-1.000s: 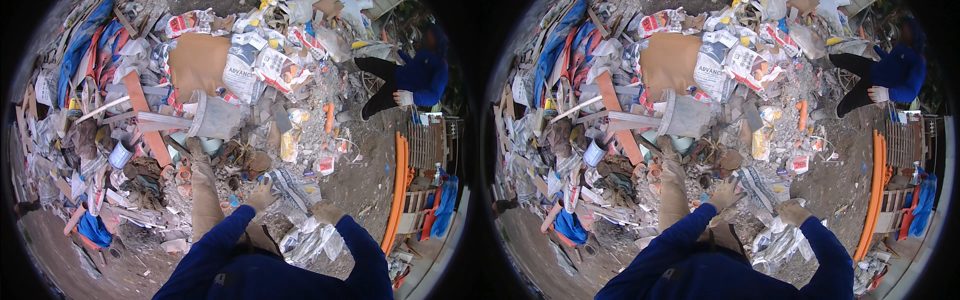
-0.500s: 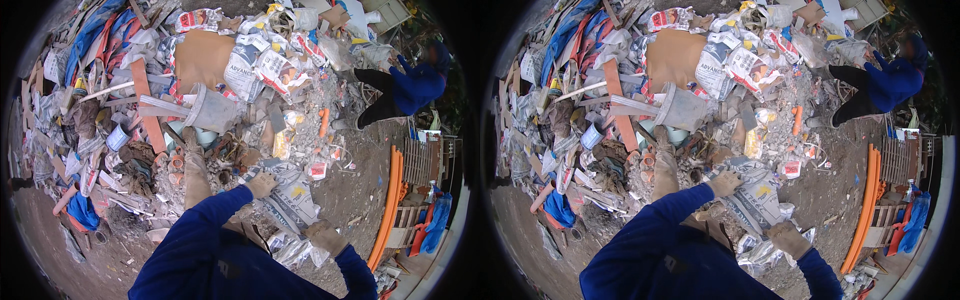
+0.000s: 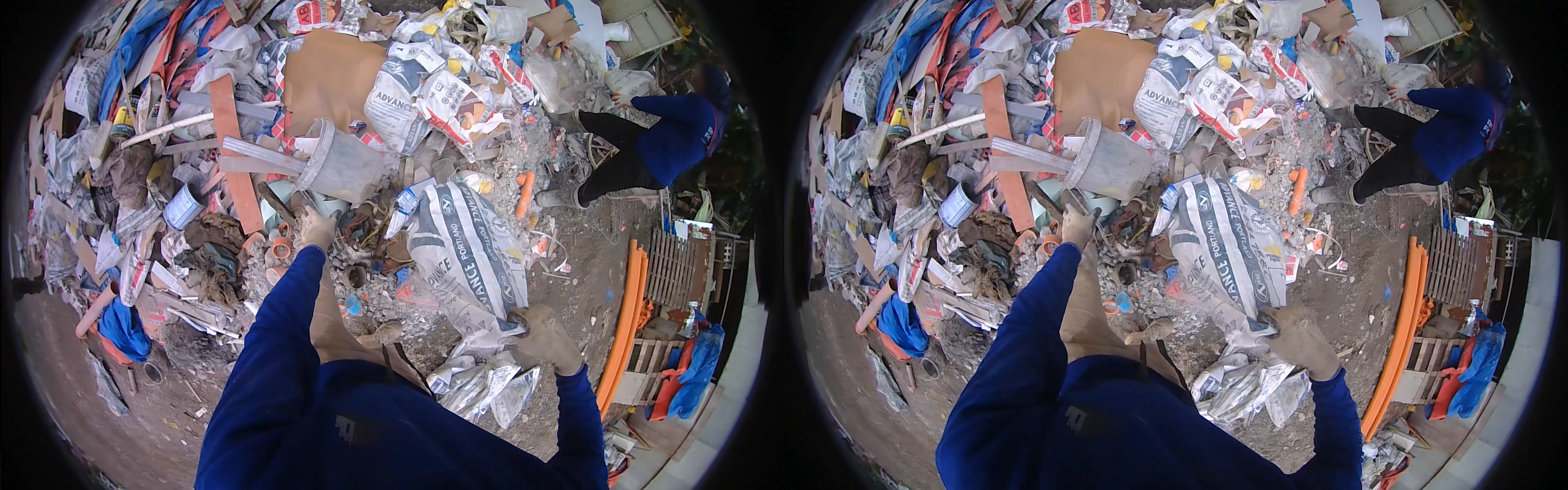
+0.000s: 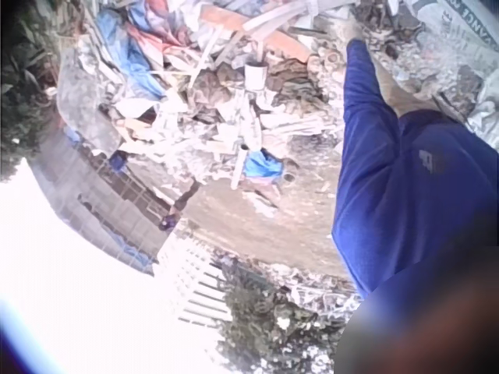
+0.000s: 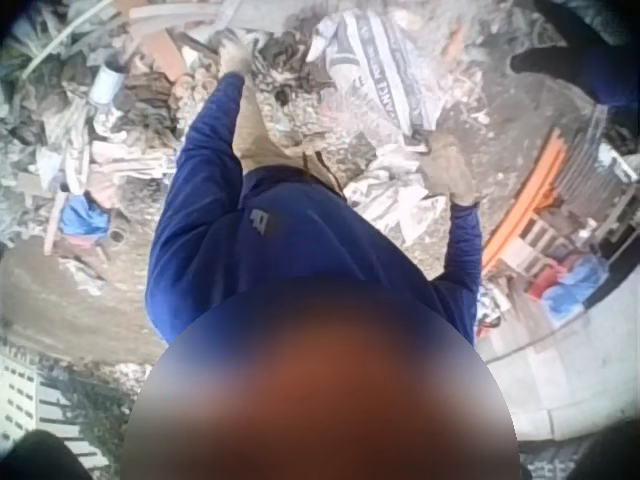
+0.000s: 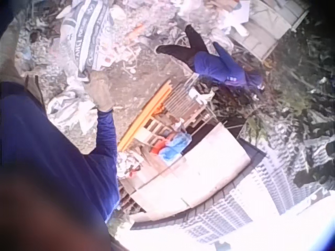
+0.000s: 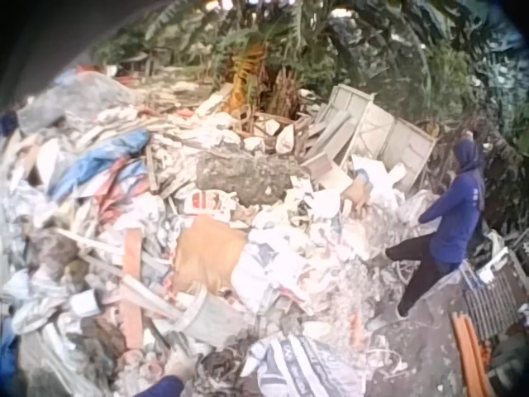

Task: The person sorts through a large pile of mixed construction debris, picking up and moving various items including cement bags, plastic pipes, and a paint can. They repeatedly lift and toss items to clear space or separate materials.

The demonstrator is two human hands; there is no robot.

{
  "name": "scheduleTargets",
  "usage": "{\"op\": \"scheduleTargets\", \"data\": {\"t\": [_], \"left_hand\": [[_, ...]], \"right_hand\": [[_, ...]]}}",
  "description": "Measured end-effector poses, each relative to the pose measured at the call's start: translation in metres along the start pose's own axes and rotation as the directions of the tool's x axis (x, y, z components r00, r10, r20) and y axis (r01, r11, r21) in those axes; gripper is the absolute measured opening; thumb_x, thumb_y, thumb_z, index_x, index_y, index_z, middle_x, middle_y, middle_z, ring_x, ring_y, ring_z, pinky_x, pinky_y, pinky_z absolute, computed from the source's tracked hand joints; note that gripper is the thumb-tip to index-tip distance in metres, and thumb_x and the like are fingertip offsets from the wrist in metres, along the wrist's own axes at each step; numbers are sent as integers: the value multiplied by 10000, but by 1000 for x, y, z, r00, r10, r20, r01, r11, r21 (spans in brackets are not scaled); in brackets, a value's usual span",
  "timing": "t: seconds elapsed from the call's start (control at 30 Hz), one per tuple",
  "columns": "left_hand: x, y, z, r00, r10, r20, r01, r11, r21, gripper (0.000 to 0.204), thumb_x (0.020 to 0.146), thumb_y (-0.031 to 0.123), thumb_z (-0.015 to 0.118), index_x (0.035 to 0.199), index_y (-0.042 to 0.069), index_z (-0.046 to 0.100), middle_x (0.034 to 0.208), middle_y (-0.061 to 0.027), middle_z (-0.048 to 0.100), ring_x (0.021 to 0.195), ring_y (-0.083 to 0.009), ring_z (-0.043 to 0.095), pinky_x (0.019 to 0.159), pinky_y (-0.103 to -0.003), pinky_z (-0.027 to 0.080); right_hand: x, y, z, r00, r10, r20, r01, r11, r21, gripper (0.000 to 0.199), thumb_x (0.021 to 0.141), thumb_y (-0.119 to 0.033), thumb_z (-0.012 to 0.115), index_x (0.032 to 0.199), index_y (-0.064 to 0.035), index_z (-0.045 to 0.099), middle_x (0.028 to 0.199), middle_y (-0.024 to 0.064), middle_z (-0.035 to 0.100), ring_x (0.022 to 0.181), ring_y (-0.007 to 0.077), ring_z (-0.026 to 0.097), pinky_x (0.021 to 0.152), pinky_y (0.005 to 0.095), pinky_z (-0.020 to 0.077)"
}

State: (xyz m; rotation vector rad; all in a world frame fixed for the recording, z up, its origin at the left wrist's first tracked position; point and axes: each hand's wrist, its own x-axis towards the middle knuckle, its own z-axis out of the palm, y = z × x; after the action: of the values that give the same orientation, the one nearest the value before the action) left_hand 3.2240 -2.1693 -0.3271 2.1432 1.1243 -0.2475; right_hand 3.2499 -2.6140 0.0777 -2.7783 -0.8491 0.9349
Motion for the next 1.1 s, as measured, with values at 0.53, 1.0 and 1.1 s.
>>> {"op": "scheduleTargets", "data": {"t": [0.53,1.0,1.1], "left_hand": [[-228,65,12,529,418,739,839,-130,-528,603,1000,433,654,1461,85,481,1351,-123,652,1153,-259,693,958,-453,609],[-80,53,-66,791,-21,611,524,539,-659,370,1063,392,548,1193,65,663,1025,-118,734,824,-224,741,646,-411,661],[-89,66,-60,869,80,489,324,655,-683,401,1019,323,571,1153,-43,663,1000,-198,731,841,-308,745,641,-450,625]], "right_hand": [[53,-60,-63,923,365,-122,-131,595,793,821,802,-259,882,1393,126,461,1314,196,594,1185,223,601,1024,321,489],[170,-20,-29,903,208,-375,182,607,774,546,860,-281,800,1229,71,606,1084,115,681,946,172,650,826,292,523],[164,16,-2,908,362,-210,162,158,974,393,889,-166,766,1196,54,657,1037,69,710,902,126,650,763,258,517]]}}
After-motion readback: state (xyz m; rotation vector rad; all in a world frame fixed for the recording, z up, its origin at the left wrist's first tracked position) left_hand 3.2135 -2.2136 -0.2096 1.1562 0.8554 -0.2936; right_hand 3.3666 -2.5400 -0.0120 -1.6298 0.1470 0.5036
